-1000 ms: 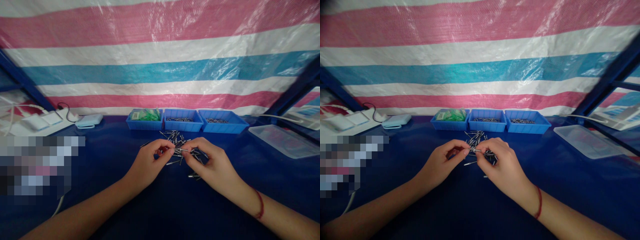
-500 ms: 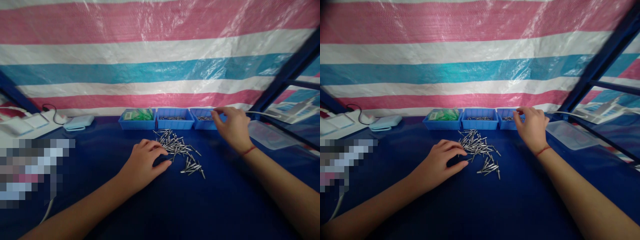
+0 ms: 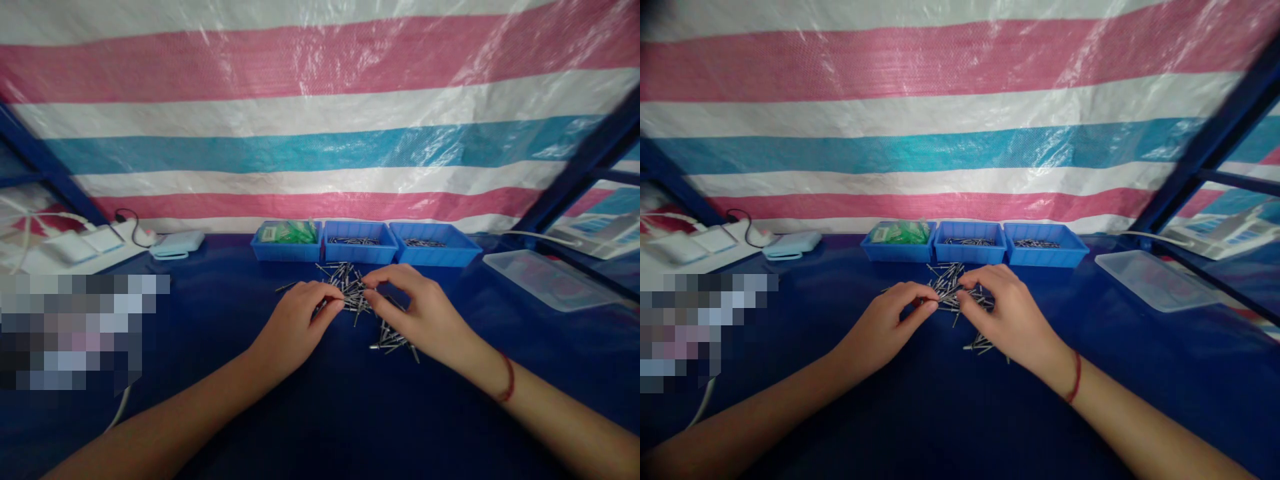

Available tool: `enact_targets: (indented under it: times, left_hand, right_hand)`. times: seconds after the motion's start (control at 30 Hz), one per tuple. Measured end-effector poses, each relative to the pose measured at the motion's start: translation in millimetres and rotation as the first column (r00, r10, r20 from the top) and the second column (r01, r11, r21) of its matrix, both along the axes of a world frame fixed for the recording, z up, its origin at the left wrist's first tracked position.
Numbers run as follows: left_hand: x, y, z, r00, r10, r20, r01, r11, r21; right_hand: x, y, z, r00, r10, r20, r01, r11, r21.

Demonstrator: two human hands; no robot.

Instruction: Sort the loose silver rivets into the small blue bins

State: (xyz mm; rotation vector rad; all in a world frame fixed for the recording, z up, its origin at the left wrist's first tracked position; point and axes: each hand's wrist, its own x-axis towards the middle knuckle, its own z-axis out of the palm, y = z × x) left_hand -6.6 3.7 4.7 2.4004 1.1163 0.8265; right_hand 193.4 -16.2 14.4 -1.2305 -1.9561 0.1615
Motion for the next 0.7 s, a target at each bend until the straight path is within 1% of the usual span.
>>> enact_targets:
  times: [0.1, 0.17, 0.23, 0.37, 0.57, 0.7]
  left_hand:
    - [1.6, -1.3, 1.1, 0.988, 0.021, 0.152, 0.001, 0.99, -0.14]
    - [2.7, -2.6, 1.6, 0.979, 0.005, 0.201, 0.036, 0.979, -0.201]
    - [3.8, -3.8, 2.2, 0.973, -0.026, 0.227, 0.082, 0.967, -0.241]
    - [5.1, -5.0, 3.7, 0.969, -0.063, 0.238, 0.135, 0.944, -0.3]
    - [5.5, -7.2, 5.2, 0.979, -0.053, 0.198, 0.115, 0.942, -0.314]
    - [5.9, -7.7, 5.5, 0.981, -0.069, 0.181, 0.127, 0.936, -0.329]
  right_hand:
    - [-15.8, -12.4, -3.3, 0.984, 0.051, -0.171, -0.069, 0.993, -0.1]
    - [-21.2, -16.5, -4.1, 0.957, 0.047, -0.285, -0.092, 0.985, -0.149]
    - [-23.2, -17.8, -3.8, 0.932, 0.036, -0.361, -0.106, 0.978, -0.177]
    - [-22.6, -17.0, -2.4, 0.921, 0.046, -0.387, -0.134, 0.97, -0.201]
    - [-21.8, -17.7, -3.8, 0.926, 0.034, -0.376, -0.119, 0.972, -0.204]
    - [-21.0, -17.9, -4.8, 0.923, 0.037, -0.383, -0.123, 0.971, -0.203]
